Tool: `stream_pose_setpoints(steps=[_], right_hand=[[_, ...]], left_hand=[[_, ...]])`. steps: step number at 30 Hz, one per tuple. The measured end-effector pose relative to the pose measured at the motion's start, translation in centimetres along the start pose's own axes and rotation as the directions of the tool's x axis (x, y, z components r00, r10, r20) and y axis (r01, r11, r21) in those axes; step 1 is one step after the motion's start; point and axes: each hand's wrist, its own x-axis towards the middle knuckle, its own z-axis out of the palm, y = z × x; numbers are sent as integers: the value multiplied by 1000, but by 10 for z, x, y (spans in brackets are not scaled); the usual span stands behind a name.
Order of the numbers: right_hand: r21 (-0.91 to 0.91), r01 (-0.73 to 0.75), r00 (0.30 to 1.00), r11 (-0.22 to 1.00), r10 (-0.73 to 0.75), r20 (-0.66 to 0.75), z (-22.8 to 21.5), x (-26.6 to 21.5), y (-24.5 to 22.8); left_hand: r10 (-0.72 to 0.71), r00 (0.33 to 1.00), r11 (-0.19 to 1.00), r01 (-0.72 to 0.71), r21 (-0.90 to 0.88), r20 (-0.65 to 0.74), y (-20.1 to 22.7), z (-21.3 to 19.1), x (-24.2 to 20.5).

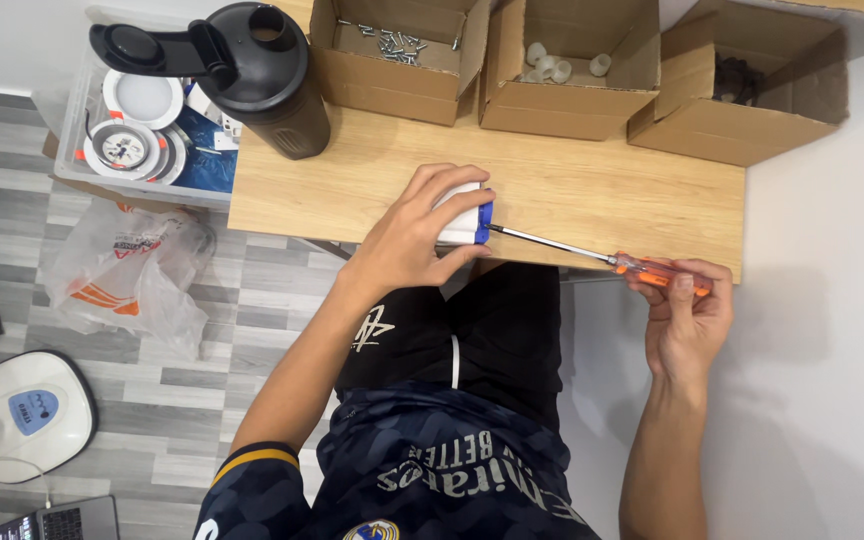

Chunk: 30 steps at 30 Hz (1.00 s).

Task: The person uses a screwdriver to tighten screws on a white and blue electrical component on a wooden table. They then remove the blue cover, place it in a box, and pick up a white plastic component before reassembling the blue cover onto the white base.

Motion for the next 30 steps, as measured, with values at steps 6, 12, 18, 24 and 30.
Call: stream_pose_setpoints(steps=[6, 12, 18, 24, 30], right_hand=[[-2, -8, 1000, 1000, 8, 7, 9, -1, -5], [8, -9, 1000, 1000, 9, 15, 12, 1, -8], [-9, -8, 1000, 1000, 8, 19, 5, 2, -4], [-25, -41, 999, 999, 40, -19, 4, 2, -3], [-62, -100, 995, 993, 99, -29, 13, 1, -14]], left_hand=[[18, 1000, 1000, -18, 8, 3, -8, 6, -4], [27, 1000, 1000, -27, 1, 10, -8, 4, -3], [30, 1000, 1000, -30, -1, 5, -11, 6, -5], [23, 1000, 1000, -23, -15, 7, -11, 6, -4], [27, 1000, 999, -26, -40, 5, -16, 6, -5]])
